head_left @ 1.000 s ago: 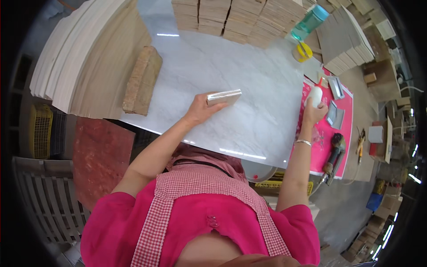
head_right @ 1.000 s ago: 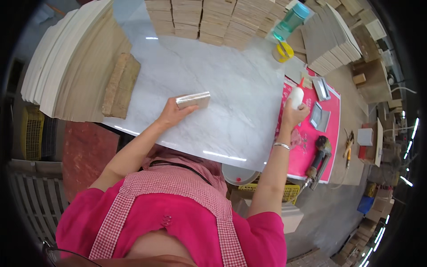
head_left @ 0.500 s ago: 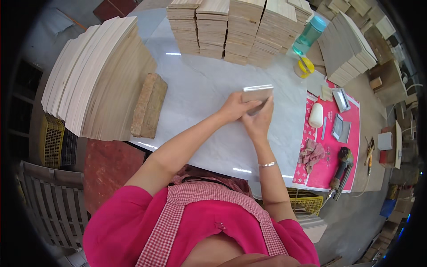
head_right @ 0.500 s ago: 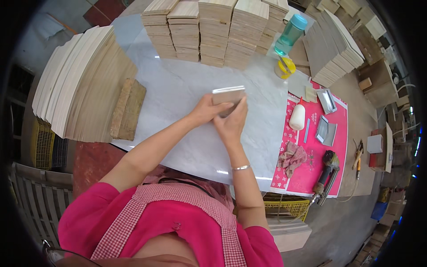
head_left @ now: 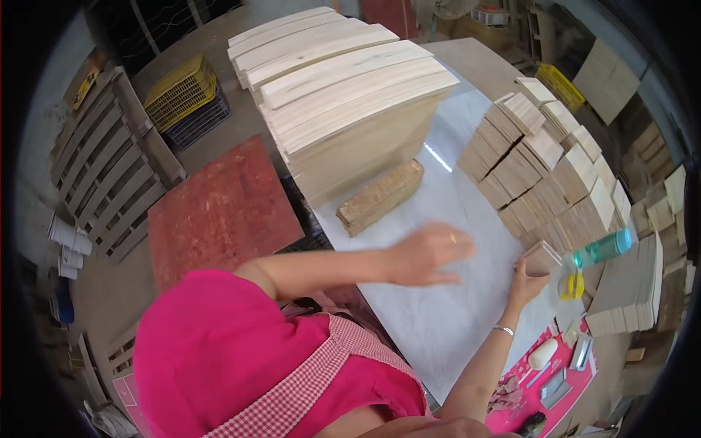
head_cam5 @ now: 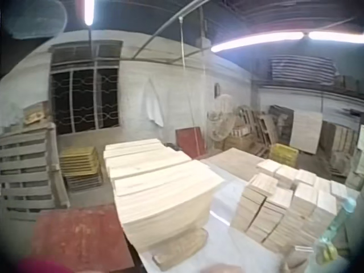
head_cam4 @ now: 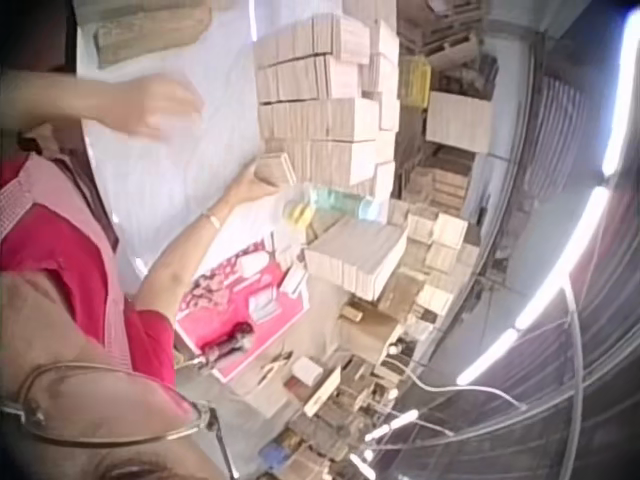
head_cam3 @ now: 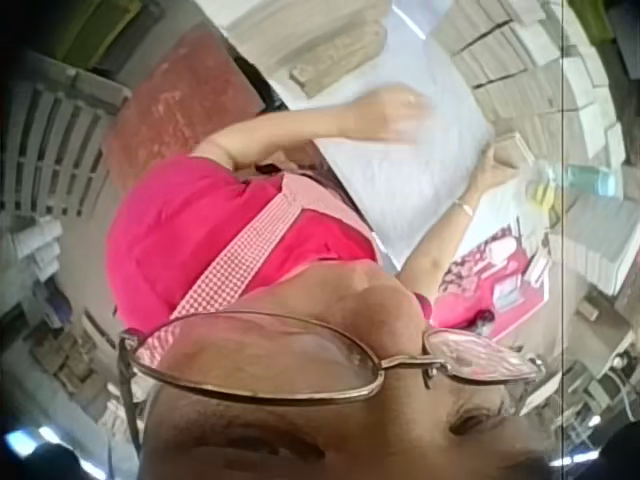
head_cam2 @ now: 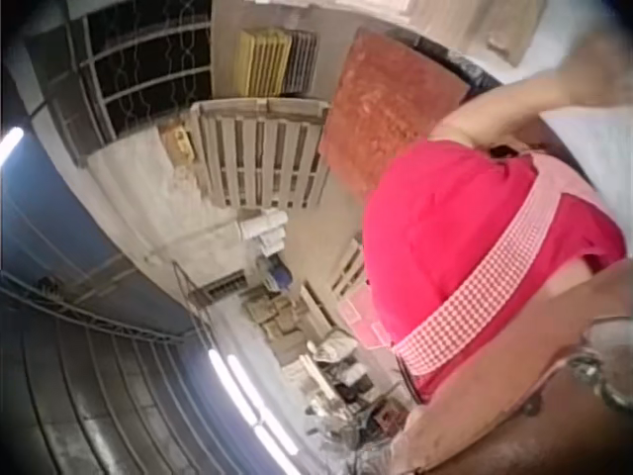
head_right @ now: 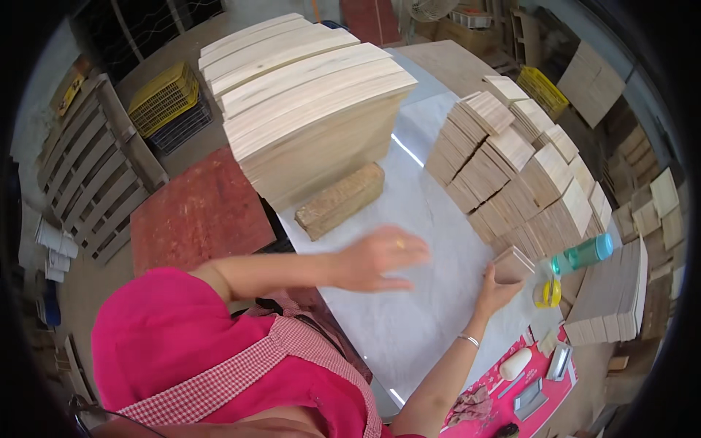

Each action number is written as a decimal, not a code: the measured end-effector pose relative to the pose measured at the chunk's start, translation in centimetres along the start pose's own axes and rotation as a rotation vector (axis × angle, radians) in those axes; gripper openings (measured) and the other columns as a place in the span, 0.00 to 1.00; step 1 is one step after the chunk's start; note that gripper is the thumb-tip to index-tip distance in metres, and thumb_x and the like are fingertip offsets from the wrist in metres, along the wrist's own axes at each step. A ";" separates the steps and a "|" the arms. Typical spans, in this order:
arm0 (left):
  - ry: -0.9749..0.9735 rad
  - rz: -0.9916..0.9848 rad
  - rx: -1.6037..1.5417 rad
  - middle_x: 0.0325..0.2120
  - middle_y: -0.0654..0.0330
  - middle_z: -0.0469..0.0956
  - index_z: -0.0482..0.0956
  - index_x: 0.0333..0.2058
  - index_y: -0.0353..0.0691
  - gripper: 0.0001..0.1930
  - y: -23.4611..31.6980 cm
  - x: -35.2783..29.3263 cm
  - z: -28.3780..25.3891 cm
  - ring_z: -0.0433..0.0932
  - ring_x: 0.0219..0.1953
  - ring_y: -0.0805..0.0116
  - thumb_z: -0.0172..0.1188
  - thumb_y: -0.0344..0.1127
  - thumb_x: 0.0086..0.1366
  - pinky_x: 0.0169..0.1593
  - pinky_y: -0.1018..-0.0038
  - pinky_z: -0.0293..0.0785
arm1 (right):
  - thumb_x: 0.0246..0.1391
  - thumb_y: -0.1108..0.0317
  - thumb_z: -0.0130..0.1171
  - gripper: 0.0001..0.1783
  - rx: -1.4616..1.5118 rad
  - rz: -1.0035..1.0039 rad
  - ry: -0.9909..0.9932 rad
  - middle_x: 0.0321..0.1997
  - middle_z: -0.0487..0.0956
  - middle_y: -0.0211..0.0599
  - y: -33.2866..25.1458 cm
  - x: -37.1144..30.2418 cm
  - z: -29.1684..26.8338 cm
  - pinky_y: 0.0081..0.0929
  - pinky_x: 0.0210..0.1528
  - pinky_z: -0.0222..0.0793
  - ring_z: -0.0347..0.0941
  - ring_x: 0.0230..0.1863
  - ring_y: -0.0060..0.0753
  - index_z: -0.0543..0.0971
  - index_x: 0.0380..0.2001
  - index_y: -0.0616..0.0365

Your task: Assembling a wooden box by applying glue, using a nail gun, and hammering pieces together.

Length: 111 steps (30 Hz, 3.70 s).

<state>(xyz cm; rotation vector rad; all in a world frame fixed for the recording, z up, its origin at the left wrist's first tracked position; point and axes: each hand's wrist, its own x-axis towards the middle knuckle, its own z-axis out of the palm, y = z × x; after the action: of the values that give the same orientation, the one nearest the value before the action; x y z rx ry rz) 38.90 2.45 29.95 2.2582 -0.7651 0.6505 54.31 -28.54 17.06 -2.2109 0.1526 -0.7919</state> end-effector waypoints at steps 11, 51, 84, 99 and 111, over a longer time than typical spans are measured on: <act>-0.402 -0.540 0.947 0.42 0.46 0.78 0.79 0.41 0.31 0.31 -6.5 6.5 -25.4 0.76 0.45 0.49 0.65 0.57 0.54 0.48 0.61 0.73 | 0.41 0.56 0.76 0.55 0.003 -0.073 0.091 0.62 0.66 0.59 -3.3 -4.9 -4.9 0.37 0.65 0.60 0.65 0.63 0.51 0.56 0.64 0.74; -0.482 0.232 0.525 0.41 0.51 0.79 0.80 0.42 0.39 0.35 -8.3 -1.0 -2.3 0.75 0.48 0.53 0.59 0.69 0.53 0.53 0.60 0.67 | 0.35 0.75 0.67 0.54 0.358 0.058 -0.454 0.70 0.58 0.49 -10.8 -20.3 -13.1 0.40 0.73 0.46 0.52 0.72 0.47 0.51 0.68 0.62; -0.623 0.203 -0.134 0.46 0.51 0.72 0.69 0.55 0.39 0.43 2.1 2.2 0.7 0.72 0.49 0.50 0.73 0.49 0.39 0.54 0.60 0.67 | 0.58 0.70 0.59 0.16 0.441 0.202 0.036 0.40 0.76 0.38 -10.0 -22.4 -8.8 0.25 0.36 0.72 0.75 0.32 0.30 0.76 0.48 0.67; -0.564 0.199 -0.070 0.44 0.52 0.72 0.72 0.50 0.37 0.41 3.3 2.1 0.9 0.74 0.44 0.51 0.74 0.49 0.35 0.47 0.60 0.70 | 0.42 0.75 0.63 0.45 0.086 -0.037 -0.190 0.37 0.74 0.44 -14.7 -22.6 -6.6 0.38 0.27 0.73 0.76 0.30 0.46 0.58 0.66 0.62; -0.620 0.180 -0.095 0.45 0.50 0.72 0.70 0.51 0.36 0.43 2.8 2.0 1.9 0.72 0.46 0.50 0.73 0.48 0.34 0.50 0.59 0.69 | 0.42 0.75 0.63 0.45 0.032 -0.048 -0.229 0.37 0.74 0.43 -14.7 -22.6 -6.7 0.36 0.27 0.73 0.76 0.28 0.45 0.58 0.65 0.65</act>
<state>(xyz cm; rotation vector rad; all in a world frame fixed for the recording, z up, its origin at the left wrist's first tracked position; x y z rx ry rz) 38.93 -1.28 31.13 2.3303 -1.2716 -0.0326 30.32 -14.72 19.64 -2.2625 -0.0262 -0.5570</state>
